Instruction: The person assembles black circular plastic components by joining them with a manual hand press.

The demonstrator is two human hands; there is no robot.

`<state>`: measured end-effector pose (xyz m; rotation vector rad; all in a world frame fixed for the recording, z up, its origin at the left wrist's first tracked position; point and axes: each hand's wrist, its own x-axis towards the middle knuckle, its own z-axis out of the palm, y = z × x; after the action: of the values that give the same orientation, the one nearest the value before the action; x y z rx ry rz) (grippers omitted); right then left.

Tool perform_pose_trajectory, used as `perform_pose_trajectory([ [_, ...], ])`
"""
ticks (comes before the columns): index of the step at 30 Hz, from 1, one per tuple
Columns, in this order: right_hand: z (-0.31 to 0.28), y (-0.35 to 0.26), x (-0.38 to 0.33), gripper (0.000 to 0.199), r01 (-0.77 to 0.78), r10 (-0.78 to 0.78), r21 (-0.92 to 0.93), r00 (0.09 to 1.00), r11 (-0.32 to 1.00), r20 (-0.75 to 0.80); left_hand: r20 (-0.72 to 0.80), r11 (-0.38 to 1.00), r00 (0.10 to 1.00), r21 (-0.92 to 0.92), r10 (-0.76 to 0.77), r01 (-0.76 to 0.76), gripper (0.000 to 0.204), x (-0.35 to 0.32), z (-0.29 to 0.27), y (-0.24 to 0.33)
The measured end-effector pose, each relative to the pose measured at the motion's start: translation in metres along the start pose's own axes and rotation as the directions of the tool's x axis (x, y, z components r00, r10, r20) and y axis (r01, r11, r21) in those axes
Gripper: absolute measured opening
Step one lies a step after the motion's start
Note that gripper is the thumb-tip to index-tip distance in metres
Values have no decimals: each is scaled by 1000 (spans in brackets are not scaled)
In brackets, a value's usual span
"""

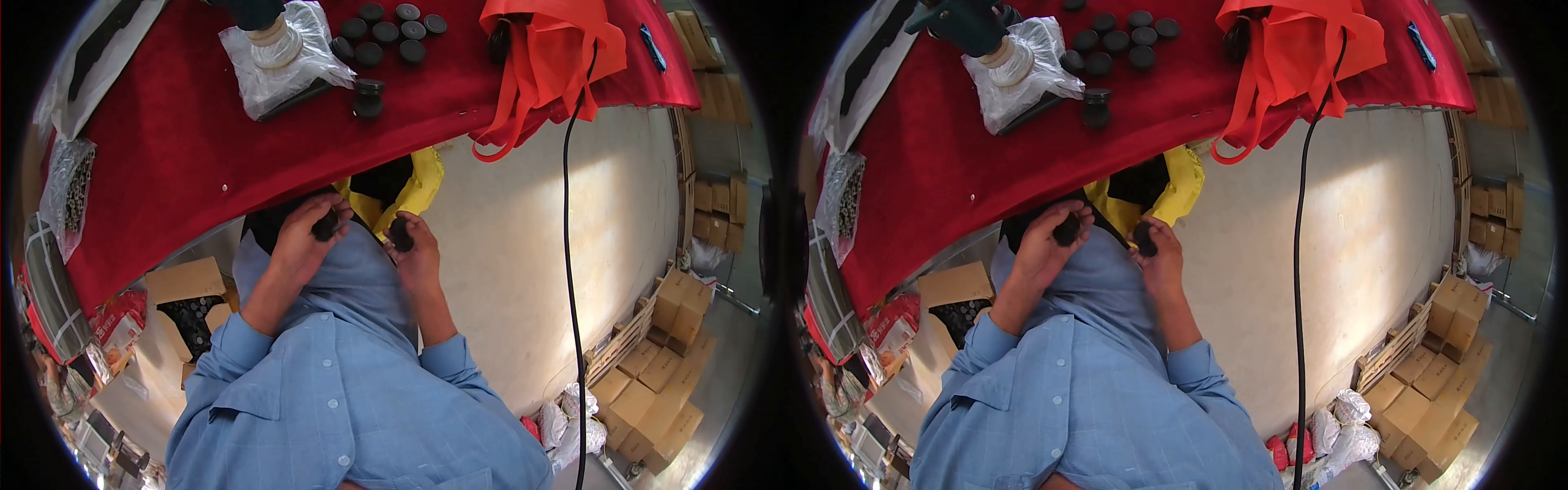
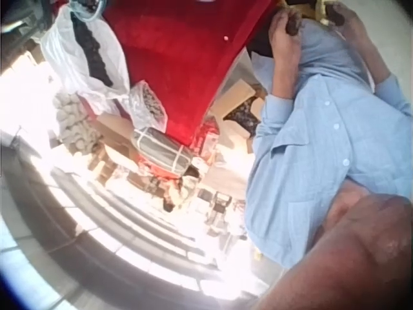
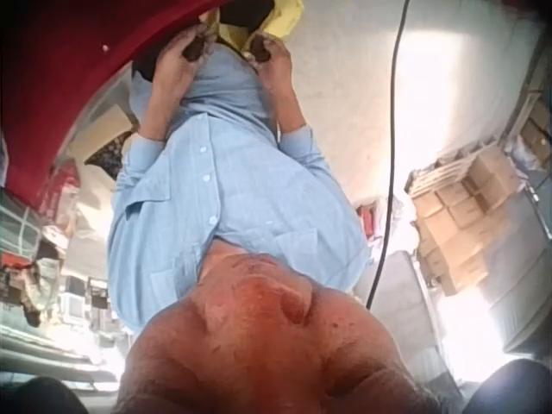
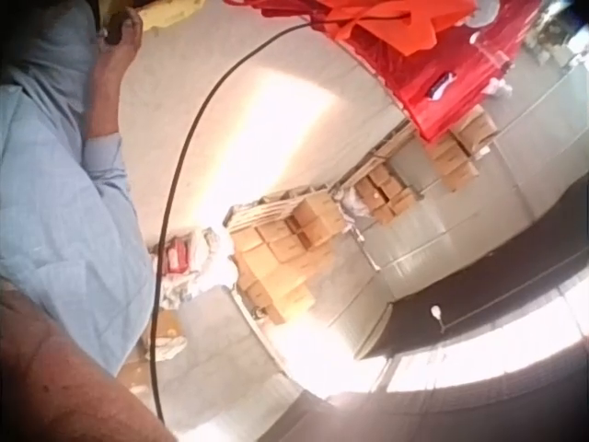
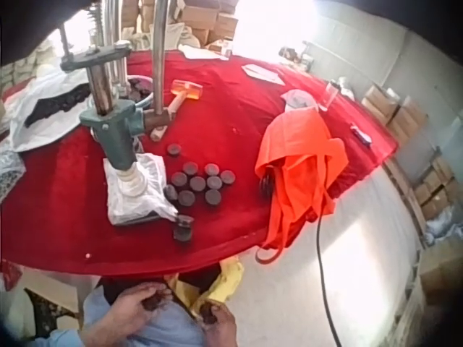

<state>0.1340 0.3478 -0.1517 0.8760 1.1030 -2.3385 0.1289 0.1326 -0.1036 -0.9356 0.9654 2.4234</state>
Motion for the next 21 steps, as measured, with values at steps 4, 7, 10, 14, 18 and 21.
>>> perform_pose_trajectory([
  [4,-10,-11,24,30,108,-108,-13,994,994,-3,33,998,999,49,26,-27,29,37,13,-14],
  [7,-13,-10,48,33,366,-378,-535,921,762,92,-122,981,992,192,6,17,29,74,42,-27],
  [10,-16,-13,59,31,209,-246,-213,956,954,-163,-288,965,957,259,36,41,28,101,20,-46],
  [14,-22,-30,39,27,312,-329,-176,941,934,-82,70,945,995,312,77,-95,36,63,2,-37],
  [18,26,-75,11,21,482,-500,-497,859,721,109,182,915,983,398,-5,-69,27,7,20,6],
  [21,79,-99,6,27,690,-612,-491,714,532,340,310,829,945,498,102,-253,21,-20,33,32],
])
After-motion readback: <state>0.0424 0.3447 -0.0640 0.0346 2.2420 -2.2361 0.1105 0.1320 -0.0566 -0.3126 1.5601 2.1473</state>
